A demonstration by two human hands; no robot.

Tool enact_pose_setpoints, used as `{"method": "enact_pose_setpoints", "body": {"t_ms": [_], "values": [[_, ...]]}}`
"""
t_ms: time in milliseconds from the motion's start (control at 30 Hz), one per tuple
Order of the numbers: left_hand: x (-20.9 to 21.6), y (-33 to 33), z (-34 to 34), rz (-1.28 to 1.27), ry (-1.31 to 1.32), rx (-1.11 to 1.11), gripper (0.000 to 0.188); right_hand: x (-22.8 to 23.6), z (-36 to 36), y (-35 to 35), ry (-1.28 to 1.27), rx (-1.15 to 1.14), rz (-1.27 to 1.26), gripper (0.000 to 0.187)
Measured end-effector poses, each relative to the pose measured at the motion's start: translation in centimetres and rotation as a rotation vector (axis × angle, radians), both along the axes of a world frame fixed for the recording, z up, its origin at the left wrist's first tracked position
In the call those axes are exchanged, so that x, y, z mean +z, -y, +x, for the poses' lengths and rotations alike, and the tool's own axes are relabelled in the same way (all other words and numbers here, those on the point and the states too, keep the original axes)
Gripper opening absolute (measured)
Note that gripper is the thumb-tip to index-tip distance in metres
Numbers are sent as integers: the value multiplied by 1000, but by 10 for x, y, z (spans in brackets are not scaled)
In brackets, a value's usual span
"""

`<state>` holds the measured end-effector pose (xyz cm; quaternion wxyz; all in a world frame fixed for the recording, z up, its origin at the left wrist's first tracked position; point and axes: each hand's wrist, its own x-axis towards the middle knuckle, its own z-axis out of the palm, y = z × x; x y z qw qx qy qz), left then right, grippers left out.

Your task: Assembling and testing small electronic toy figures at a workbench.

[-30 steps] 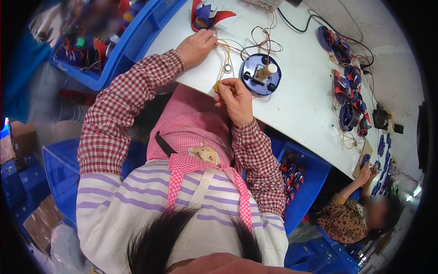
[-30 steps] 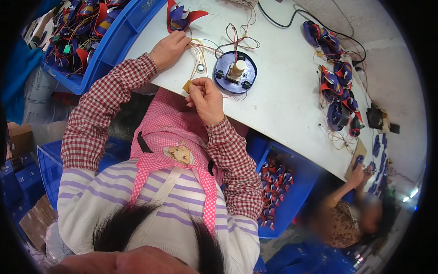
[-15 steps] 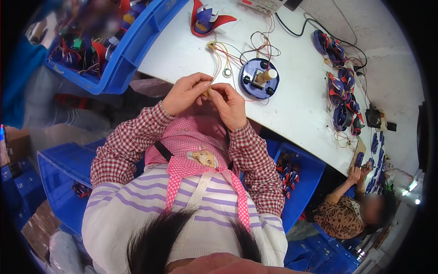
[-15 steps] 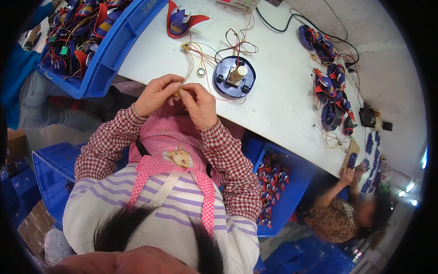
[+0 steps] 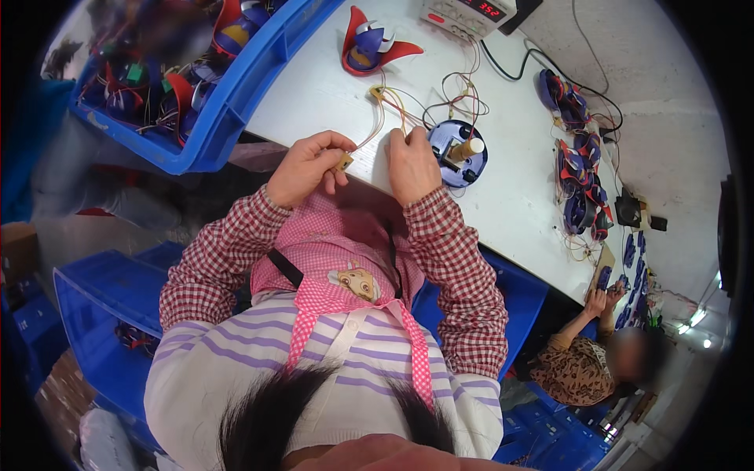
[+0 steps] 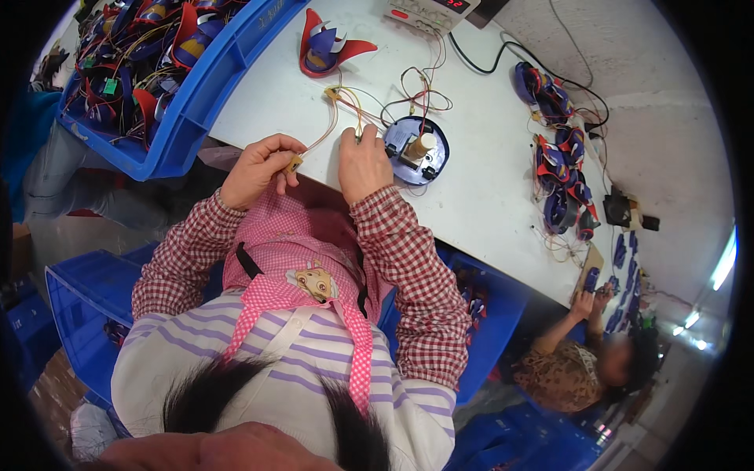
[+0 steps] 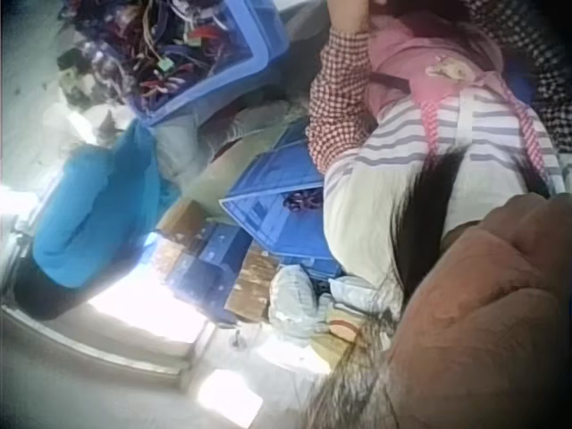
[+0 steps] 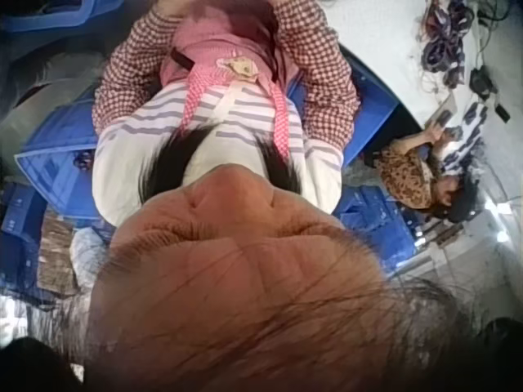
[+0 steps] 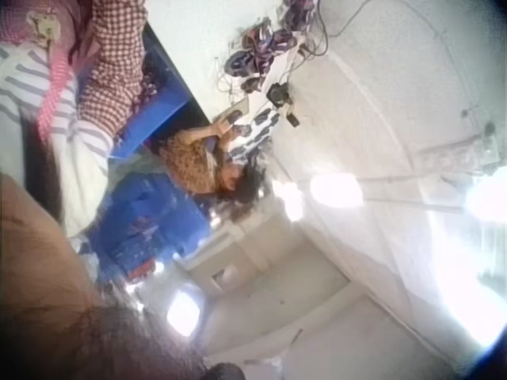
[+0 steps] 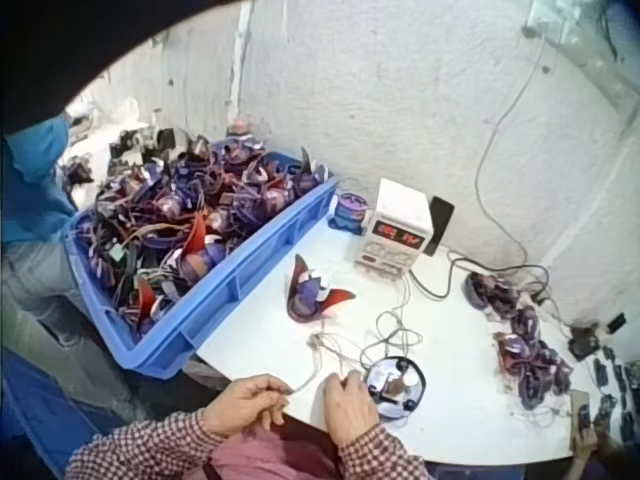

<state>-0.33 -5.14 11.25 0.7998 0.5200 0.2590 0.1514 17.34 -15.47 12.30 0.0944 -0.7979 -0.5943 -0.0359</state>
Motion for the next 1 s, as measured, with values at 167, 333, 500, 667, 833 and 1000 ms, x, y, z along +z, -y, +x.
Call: {"method": "enact_pose_setpoints", "body": {"t_ms": [167, 333, 500, 667, 833, 1000], "values": [[-2, -1, -2, -88, 90, -2, 21, 2, 3, -3, -28, -31, -14, 13], [-5, 0, 8, -41, 144, 27, 23, 12, 14, 6, -553, -32, 197, 16], [-6, 5, 18, -99, 173, 27, 25, 13, 14, 18, -1561, -251, 244, 23], [-4, 9, 22, -171, 193, 42, 25, 7, 7, 24, -1971, -224, 321, 24], [0, 15, 29, -78, 207, 108, 27, 0, -2, 22, -1900, -273, 330, 26], [-1, 23, 41, 21, 164, 140, 28, 2, -5, 24, -1582, -155, 324, 26]]}}
